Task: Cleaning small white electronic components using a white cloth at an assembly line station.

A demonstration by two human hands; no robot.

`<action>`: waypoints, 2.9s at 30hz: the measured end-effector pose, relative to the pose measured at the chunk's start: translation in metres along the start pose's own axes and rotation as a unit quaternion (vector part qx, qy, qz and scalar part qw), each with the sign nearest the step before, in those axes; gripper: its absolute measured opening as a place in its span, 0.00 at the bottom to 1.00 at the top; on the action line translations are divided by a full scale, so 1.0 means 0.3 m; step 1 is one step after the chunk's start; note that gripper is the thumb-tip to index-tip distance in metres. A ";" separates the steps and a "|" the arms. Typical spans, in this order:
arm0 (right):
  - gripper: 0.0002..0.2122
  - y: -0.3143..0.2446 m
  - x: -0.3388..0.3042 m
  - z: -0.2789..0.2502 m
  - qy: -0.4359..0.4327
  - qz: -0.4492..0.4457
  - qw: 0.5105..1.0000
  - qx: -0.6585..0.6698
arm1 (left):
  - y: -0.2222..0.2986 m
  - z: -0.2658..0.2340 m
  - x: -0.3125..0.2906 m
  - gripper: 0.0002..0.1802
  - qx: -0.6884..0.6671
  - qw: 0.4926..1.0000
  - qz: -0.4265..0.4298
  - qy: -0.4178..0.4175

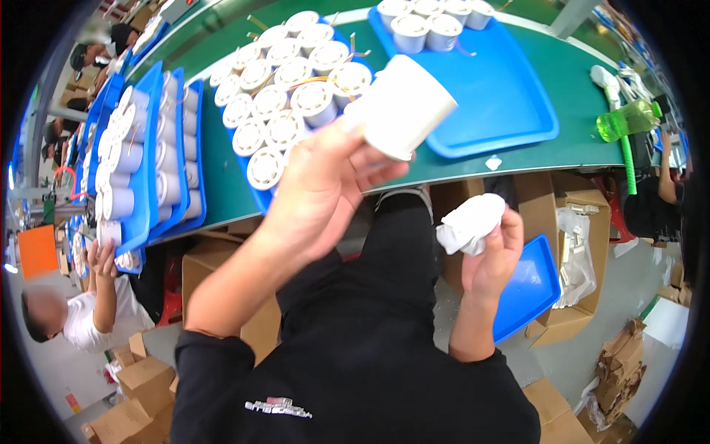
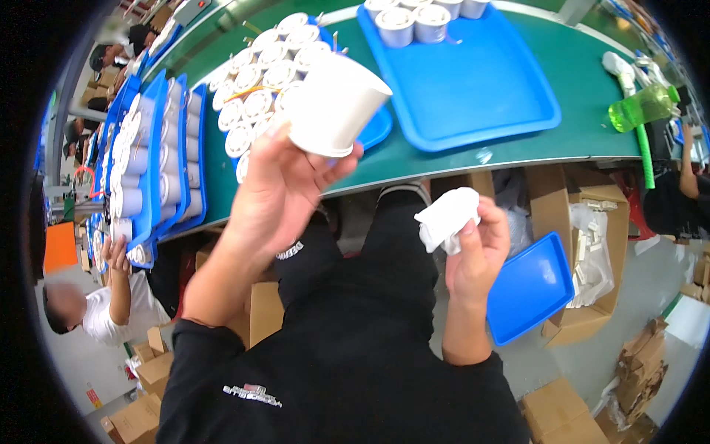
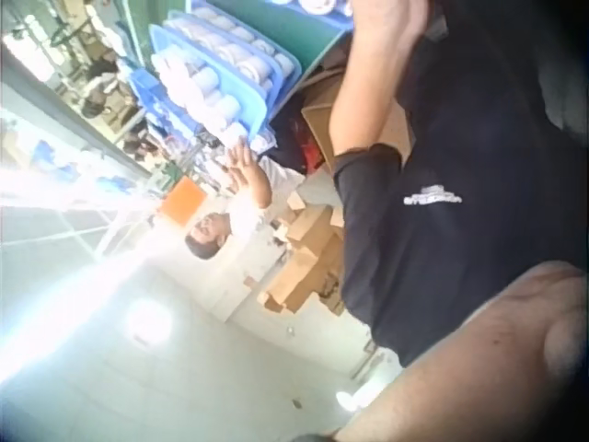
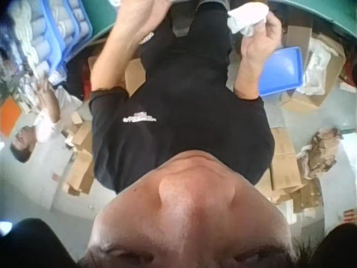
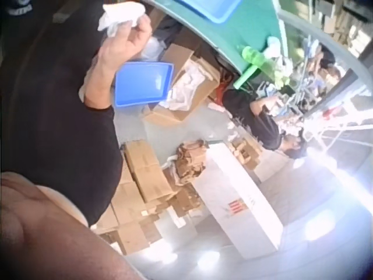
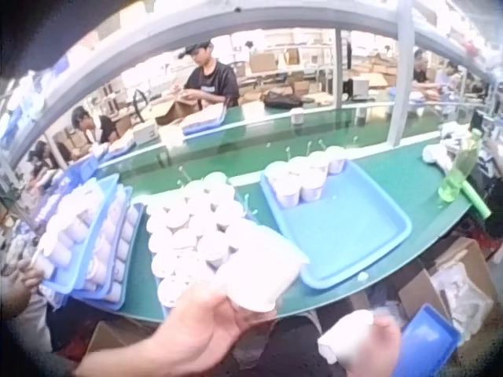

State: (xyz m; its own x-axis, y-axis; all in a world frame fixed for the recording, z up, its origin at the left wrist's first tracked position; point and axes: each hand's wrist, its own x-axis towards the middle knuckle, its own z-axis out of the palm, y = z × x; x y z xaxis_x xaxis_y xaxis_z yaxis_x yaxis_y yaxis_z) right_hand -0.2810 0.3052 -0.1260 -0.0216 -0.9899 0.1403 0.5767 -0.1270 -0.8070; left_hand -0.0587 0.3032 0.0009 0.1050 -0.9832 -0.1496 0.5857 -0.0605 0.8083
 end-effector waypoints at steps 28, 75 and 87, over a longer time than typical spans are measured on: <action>0.09 0.012 0.105 -0.261 0.140 0.020 0.990 0.007 | 0.044 0.262 0.542 0.20 0.609 0.319 0.645 -0.333; 0.09 0.125 -0.185 0.316 -0.186 0.182 0.963 -0.065 | 0.956 -0.864 -0.626 0.31 0.826 0.462 -0.147 0.288; 0.08 0.134 -0.245 0.471 -0.245 0.127 0.956 -0.102 | 0.958 -0.821 -0.817 0.29 0.788 0.517 0.089 0.323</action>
State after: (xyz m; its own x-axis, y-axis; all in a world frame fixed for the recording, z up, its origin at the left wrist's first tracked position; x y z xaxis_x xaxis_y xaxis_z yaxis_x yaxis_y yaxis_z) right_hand -0.1407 0.3818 -0.0877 0.5123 -0.8479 0.1362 0.3406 0.0550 -0.9386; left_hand 0.2818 0.5691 0.1295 0.5881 -0.7660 0.2596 -0.8082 -0.5441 0.2253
